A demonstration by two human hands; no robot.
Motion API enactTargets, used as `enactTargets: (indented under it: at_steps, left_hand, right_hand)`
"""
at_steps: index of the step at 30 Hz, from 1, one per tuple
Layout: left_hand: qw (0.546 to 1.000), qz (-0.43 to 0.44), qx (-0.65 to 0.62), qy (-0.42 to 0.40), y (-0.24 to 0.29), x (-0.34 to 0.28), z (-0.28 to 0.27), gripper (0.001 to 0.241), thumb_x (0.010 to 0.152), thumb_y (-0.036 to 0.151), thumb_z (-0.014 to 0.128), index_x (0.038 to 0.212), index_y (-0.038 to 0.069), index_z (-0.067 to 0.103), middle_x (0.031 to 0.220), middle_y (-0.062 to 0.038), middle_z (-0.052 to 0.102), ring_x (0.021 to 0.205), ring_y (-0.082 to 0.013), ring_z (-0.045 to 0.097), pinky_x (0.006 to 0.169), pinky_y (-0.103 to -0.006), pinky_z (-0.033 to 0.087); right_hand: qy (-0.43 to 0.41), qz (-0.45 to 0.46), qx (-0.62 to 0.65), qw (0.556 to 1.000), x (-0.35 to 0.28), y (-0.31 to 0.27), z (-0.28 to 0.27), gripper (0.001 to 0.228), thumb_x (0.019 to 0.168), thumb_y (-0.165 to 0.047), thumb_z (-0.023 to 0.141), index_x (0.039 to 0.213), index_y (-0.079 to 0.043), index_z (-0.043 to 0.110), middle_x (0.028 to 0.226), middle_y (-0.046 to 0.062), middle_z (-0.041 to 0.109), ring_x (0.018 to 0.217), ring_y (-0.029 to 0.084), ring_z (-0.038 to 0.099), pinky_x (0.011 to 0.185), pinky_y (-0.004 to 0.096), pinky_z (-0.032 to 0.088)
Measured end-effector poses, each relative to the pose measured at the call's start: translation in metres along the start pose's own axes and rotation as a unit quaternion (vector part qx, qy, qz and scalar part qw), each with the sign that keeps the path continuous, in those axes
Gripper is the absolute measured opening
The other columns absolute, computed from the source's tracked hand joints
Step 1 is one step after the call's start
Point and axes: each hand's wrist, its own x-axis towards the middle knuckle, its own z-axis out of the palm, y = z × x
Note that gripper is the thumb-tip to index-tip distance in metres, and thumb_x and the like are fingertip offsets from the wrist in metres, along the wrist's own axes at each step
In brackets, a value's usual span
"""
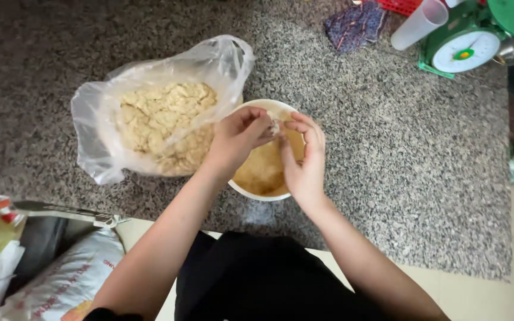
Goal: Transferring dough from a plastic bag into a bowl and breaking it into smaller pieces.
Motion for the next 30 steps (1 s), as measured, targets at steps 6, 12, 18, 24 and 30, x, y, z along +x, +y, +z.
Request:
enactTargets:
  at_steps: [6,12,18,24,30]
  left_hand:
    - [0.998,0.049,0.046,0.014,-0.023,0.002,-0.011,0.017,0.104,0.012,0.061,0.112,-0.002,0.063,0.104,-0.006,0.068,0.096,-0.0168,0.072,0.091,-0.0330,0.064]
    - [0.997,0.056,0.051,-0.033,-0.037,0.009,-0.014,0.020,0.101,0.009,0.061,0.116,-0.004,0.062,0.107,-0.006,0.070,0.100,-0.0170,0.073,0.093,-0.0330,0.063]
    - [0.990,0.063,0.112,-0.062,-0.029,0.004,-0.007,0.019,0.102,0.010,0.062,0.115,-0.003,0.065,0.104,-0.006,0.074,0.097,-0.0119,0.072,0.091,-0.0271,0.061]
    - [0.973,0.086,0.203,-0.061,-0.030,0.000,-0.013,0.020,0.099,0.010,0.067,0.114,-0.003,0.068,0.094,-0.003,0.073,0.085,-0.0066,0.068,0.074,-0.0208,0.053]
    - [0.965,0.113,0.233,-0.037,-0.029,-0.006,-0.010,0.020,0.097,0.010,0.069,0.113,-0.002,0.069,0.092,0.001,0.071,0.080,-0.0039,0.063,0.071,-0.0194,0.052]
  right_hand:
    - [-0.003,-0.016,0.025,1.000,0.000,-0.006,-0.002,0.030,0.091,0.001,0.062,0.121,-0.003,0.059,0.133,0.015,0.061,0.127,0.033,0.058,0.114,0.043,0.041]
    - [0.053,0.047,0.059,0.996,-0.010,-0.003,0.004,0.027,0.094,0.000,0.062,0.122,-0.002,0.060,0.125,0.014,0.065,0.120,0.027,0.062,0.107,0.039,0.047]
    - [0.089,0.091,0.089,0.988,-0.010,-0.004,0.012,0.013,0.098,-0.001,0.063,0.111,-0.001,0.064,0.109,0.010,0.069,0.099,0.020,0.069,0.089,0.032,0.056]
    - [0.077,0.109,0.084,0.987,-0.002,-0.014,0.010,0.006,0.097,-0.004,0.066,0.103,-0.003,0.067,0.100,0.008,0.070,0.091,0.018,0.070,0.085,0.032,0.055]
    - [0.081,0.068,-0.005,0.994,-0.005,-0.010,0.009,0.008,0.088,-0.005,0.073,0.094,-0.005,0.069,0.098,0.008,0.071,0.095,0.026,0.068,0.089,0.037,0.051]
